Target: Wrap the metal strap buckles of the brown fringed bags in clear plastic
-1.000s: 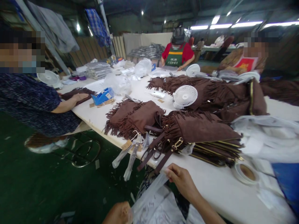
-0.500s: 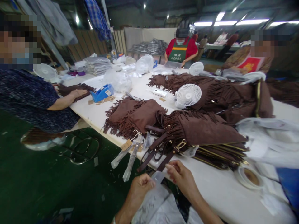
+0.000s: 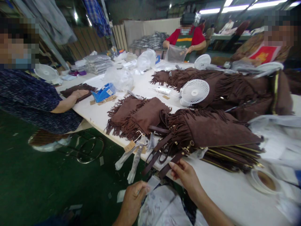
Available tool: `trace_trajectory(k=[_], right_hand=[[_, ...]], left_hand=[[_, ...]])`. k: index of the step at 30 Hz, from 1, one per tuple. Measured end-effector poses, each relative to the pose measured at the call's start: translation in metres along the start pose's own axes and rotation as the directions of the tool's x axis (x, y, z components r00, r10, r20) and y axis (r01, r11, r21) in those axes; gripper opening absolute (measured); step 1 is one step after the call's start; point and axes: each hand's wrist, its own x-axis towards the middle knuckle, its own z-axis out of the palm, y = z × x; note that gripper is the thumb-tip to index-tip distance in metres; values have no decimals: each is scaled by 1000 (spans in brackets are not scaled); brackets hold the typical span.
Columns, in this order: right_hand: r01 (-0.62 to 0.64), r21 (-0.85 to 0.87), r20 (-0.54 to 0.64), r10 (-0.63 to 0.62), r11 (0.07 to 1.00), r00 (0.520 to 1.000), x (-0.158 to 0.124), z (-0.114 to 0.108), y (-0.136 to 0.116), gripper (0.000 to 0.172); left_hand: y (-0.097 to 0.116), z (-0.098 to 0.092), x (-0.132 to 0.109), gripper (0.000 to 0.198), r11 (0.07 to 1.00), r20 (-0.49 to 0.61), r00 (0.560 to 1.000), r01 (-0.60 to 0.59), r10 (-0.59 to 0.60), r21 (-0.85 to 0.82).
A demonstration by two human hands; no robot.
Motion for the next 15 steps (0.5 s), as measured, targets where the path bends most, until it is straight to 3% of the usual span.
trace_trajectory(k=[6, 15], right_hand=[[-17, 77, 106, 9, 997, 994, -10, 4, -13, 32], [-15, 102, 99, 4, 995, 995, -11, 1, -7, 34]], left_hand=[[1, -5, -7, 25, 997, -29, 999, -45, 47, 69], [11, 3, -4, 26, 989, 27, 995, -101, 98, 107]])
